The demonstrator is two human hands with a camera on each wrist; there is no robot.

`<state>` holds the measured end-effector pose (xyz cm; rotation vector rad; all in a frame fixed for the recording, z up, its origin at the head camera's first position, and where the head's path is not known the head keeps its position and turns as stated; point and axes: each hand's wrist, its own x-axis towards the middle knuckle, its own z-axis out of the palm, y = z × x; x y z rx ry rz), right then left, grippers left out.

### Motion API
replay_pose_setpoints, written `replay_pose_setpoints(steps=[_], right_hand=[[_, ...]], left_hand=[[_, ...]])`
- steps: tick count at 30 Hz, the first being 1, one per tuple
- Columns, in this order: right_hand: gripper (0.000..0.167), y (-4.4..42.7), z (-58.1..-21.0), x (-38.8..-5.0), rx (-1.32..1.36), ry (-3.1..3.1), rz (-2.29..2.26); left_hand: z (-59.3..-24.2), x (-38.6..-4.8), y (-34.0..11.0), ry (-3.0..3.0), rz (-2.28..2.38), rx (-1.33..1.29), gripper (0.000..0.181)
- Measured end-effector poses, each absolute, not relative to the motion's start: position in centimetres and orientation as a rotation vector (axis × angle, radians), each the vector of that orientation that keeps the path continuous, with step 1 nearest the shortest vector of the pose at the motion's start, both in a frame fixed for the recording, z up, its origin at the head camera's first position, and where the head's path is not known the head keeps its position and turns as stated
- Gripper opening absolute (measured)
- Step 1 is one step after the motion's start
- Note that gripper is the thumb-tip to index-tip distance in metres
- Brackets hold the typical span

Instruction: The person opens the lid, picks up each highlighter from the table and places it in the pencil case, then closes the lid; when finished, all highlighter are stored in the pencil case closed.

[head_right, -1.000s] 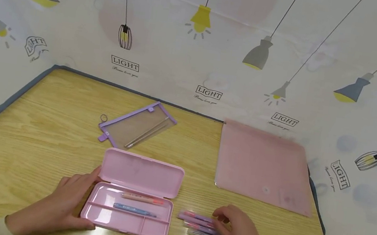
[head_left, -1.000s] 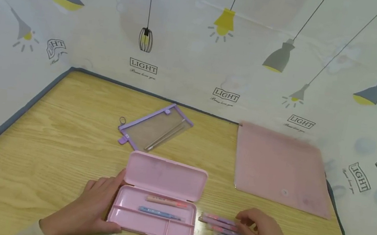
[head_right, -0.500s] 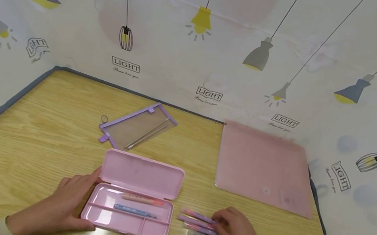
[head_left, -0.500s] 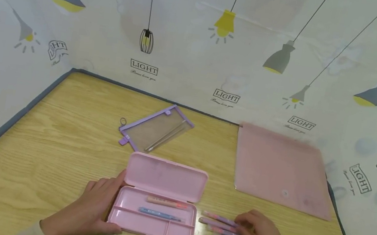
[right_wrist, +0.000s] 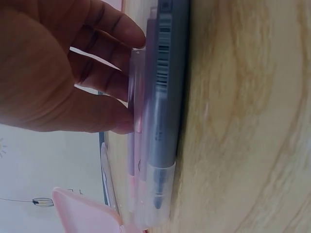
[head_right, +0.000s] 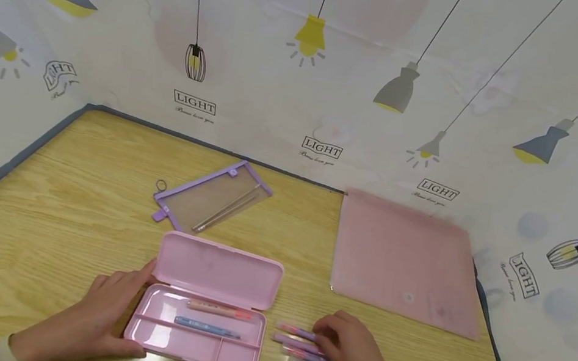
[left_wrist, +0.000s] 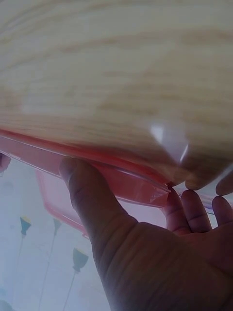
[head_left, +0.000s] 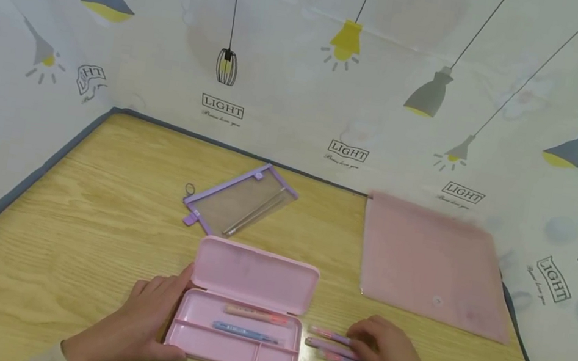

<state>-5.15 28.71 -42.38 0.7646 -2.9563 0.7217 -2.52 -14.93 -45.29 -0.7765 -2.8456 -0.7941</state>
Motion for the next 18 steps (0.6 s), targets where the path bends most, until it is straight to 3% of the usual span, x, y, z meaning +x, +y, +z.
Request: replay_pose_setpoints(steps=[18], right_hand=[[0.007,28.50,-42.31,-5.11,0.728,-3.004,0.763]], left_hand=[[-45.21,-2.40,-14.93,-2.834,-0.776,-0.786,0.130]])
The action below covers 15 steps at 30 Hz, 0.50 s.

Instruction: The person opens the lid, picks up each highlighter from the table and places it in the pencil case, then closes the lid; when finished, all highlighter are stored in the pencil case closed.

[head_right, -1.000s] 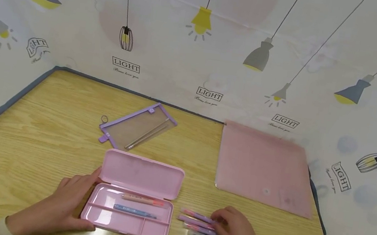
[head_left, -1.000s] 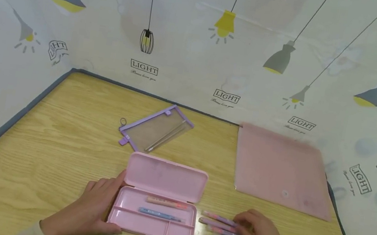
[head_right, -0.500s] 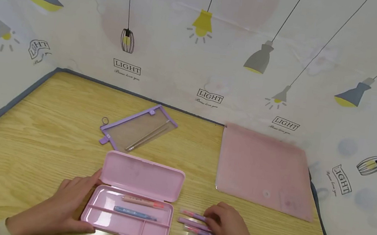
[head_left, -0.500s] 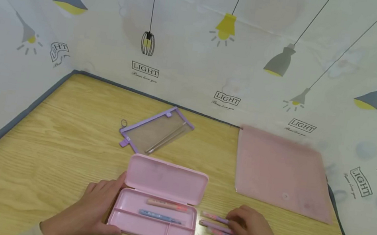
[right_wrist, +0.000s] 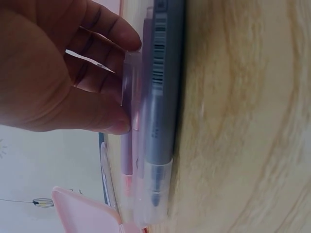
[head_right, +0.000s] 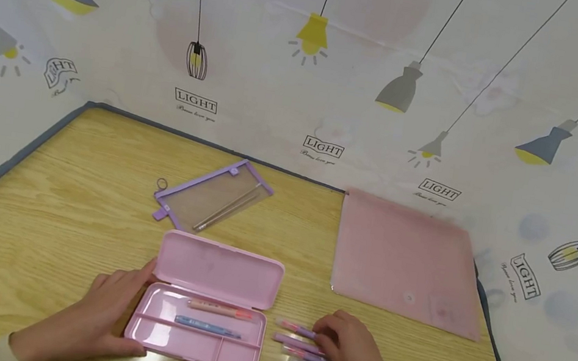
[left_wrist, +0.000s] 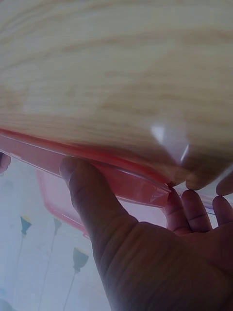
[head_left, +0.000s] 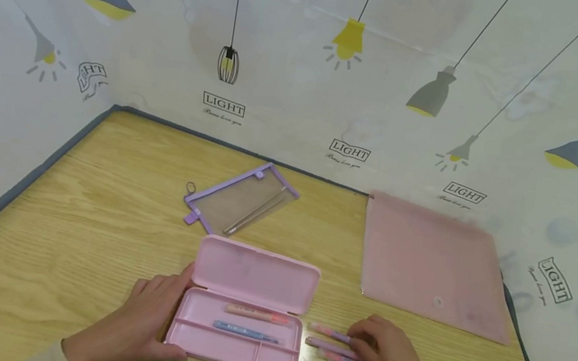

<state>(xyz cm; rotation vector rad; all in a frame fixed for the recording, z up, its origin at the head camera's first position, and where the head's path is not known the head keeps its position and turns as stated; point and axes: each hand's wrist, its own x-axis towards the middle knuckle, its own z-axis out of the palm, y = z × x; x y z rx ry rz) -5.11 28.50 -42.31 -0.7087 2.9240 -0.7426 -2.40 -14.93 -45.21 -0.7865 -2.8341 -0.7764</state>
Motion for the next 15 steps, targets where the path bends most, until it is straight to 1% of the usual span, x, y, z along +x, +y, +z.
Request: replay_pose_setpoints(steps=[9,15], right_hand=[[0.008,28.3,-41.7,-4.8,-0.672,2.900,-0.771],[0.013,27.0,-40.6,-4.5,-0.831,2.932,-0.781]], left_hand=[[-45.3,-2.5,-15.0,-2.843,-0.771,-0.785,0.131],[-45.3,-2.5,-15.0,-2.856,-0.770,-0.795,0.129]])
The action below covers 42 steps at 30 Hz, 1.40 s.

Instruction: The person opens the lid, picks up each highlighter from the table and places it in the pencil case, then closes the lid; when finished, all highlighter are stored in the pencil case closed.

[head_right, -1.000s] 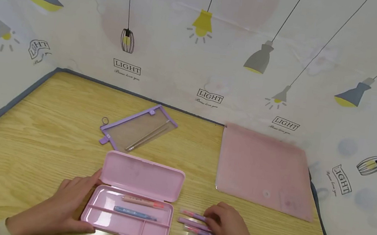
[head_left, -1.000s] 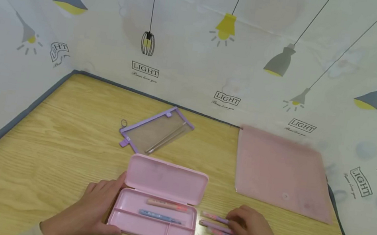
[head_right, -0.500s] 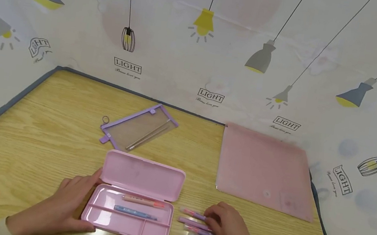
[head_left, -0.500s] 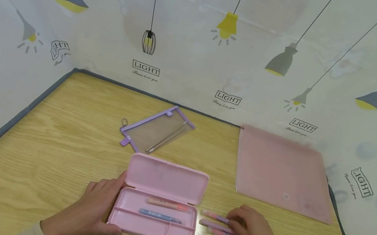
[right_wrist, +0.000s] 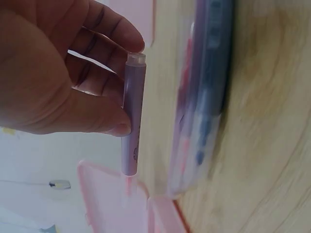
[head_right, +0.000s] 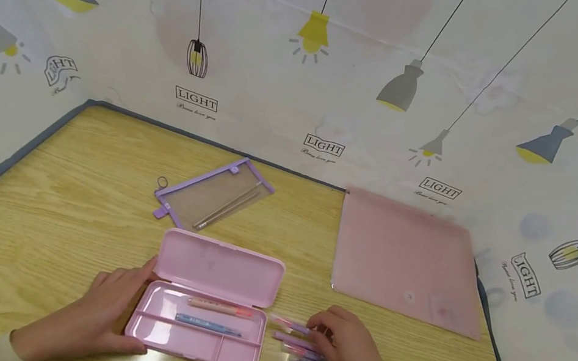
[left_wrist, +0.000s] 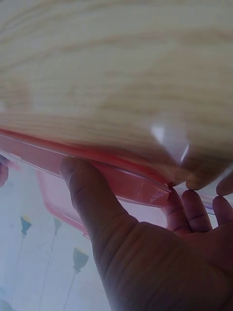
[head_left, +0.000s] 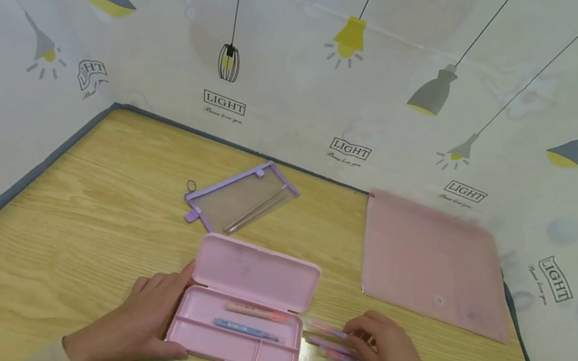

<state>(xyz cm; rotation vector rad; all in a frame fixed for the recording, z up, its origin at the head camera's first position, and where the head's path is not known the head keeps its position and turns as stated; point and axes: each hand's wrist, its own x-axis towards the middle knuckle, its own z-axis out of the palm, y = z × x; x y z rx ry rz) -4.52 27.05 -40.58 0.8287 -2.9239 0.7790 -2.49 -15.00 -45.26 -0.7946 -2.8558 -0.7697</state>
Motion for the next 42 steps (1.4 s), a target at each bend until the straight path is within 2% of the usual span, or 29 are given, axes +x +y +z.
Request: replay_pose_setpoints(steps=[10,27,42], right_hand=[[0.013,23.2,-39.2,-5.1,0.958,-2.831,0.762],[0.009,17.0,-40.3,-5.8,1.034,-2.878,0.681],[0.006,15.4,-41.4,-5.6,0.990,-2.920,0.639]], left_hand=[[-45.1,-2.5,-15.0,-2.878,-0.788,-0.798,0.129],[-45.1,-2.4,-15.0,-2.836,-0.757,-0.800,0.130],[-45.5,-2.5,-15.0,-2.808,-0.750,-0.794,0.132]])
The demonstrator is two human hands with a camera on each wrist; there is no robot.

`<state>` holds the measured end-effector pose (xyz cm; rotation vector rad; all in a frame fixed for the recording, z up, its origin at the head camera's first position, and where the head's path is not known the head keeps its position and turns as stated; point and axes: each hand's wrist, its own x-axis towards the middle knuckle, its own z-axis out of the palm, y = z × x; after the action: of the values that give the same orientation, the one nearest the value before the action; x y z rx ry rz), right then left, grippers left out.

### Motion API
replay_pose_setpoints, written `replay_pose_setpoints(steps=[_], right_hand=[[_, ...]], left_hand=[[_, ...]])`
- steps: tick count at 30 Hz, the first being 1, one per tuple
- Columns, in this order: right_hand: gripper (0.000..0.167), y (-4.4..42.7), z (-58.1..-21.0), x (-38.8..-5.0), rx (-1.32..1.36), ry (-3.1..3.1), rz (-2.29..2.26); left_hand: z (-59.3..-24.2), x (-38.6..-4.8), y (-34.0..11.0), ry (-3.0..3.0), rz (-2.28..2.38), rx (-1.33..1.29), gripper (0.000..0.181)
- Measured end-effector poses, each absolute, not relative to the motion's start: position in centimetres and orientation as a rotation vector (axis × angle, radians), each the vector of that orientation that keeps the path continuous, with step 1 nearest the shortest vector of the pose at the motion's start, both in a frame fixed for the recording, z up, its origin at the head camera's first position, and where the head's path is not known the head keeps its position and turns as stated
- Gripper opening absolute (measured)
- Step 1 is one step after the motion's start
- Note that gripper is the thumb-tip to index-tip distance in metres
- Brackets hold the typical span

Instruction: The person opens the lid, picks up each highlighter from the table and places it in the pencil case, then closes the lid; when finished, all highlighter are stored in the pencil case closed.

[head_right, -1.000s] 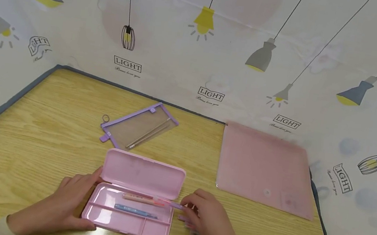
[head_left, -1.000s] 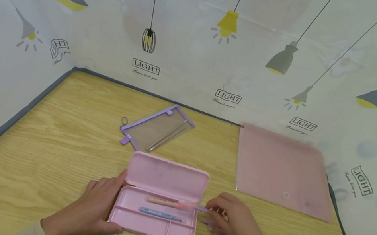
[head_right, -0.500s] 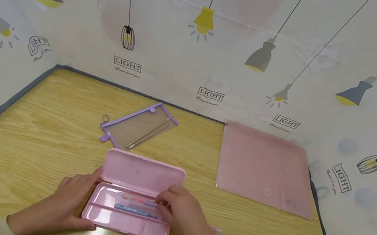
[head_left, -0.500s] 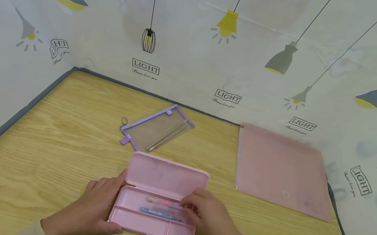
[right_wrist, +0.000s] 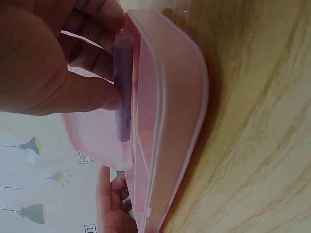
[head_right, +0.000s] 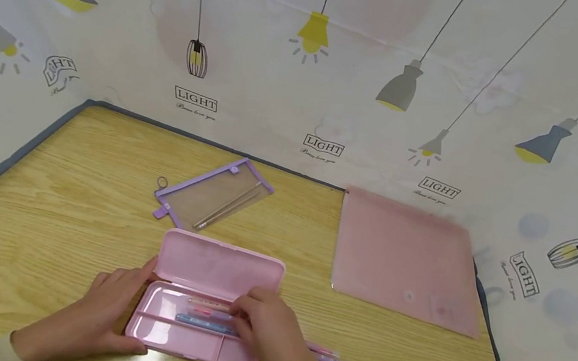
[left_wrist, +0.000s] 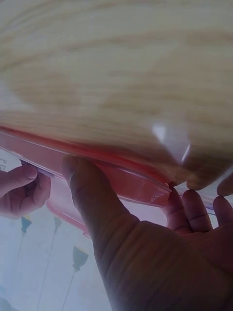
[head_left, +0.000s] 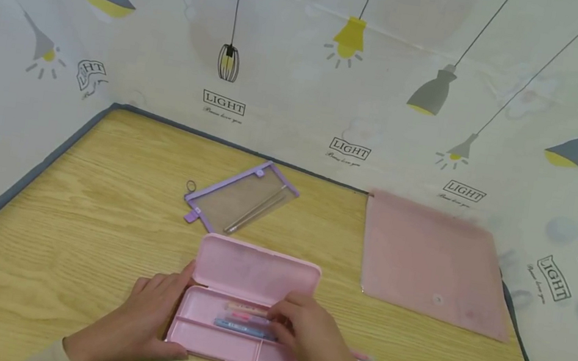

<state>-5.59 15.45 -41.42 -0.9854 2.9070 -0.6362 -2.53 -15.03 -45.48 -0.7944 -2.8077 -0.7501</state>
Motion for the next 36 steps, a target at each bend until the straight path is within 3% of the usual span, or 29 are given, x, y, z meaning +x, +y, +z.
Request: replay_pose_setpoints(steps=[18,36], right_hand=[[0.010,16.9,-41.2,-5.2,-0.873,2.889,-0.732],[0.008,25.3,-40.2,-3.5,-0.639,2.880,-0.857]], left_hand=[[-45.3,-2.4,-15.1,-2.824,-0.772,-0.803,0.130],[-45.1,-2.4,-14.9,-2.813,-0.774,-0.786,0.134]])
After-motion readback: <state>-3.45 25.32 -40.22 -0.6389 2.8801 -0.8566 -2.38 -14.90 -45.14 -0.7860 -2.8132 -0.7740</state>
